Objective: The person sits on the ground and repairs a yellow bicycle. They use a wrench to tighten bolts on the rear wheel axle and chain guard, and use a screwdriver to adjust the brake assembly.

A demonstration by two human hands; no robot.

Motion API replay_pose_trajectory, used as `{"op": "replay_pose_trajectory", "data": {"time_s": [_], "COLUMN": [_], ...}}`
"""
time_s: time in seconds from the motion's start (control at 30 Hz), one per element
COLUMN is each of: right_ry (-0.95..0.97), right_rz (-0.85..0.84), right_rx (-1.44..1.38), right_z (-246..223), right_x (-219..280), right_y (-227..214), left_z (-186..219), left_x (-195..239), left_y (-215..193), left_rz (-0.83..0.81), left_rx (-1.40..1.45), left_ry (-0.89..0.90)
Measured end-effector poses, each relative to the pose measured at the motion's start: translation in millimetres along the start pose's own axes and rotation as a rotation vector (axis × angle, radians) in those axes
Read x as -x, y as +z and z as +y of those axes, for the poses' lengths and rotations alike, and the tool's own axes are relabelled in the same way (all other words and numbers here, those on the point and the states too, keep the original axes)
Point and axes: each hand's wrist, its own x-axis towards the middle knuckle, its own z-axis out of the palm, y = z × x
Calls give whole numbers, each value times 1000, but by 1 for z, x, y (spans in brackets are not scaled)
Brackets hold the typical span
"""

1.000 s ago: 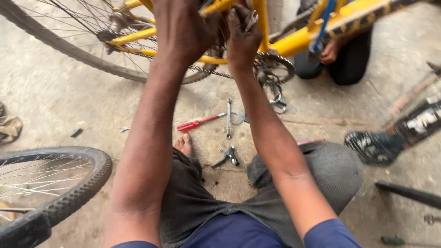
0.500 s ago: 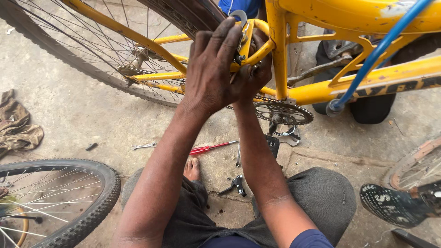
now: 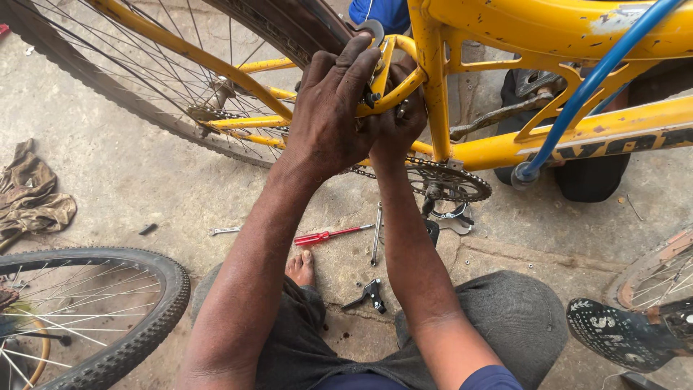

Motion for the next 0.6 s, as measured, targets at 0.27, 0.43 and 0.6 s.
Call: {"op": "replay_pose_trajectory", "data": {"time_s": [0.27, 0.43, 0.6], "right_ry": [16, 5, 0], "right_rz": [-13, 27, 71], "right_rx": [-79, -20, 82], "right_z": [1, 4, 4], "right_x": [-5, -1, -2], "right_y": [2, 5, 5], "left_z": [-4, -4, -1], "left_x": [0, 0, 0], "left_y": [3, 5, 2], "left_rz": [13, 1, -3], "left_rx": [-51, -67, -40], "left_ry": [29, 11, -4]}}
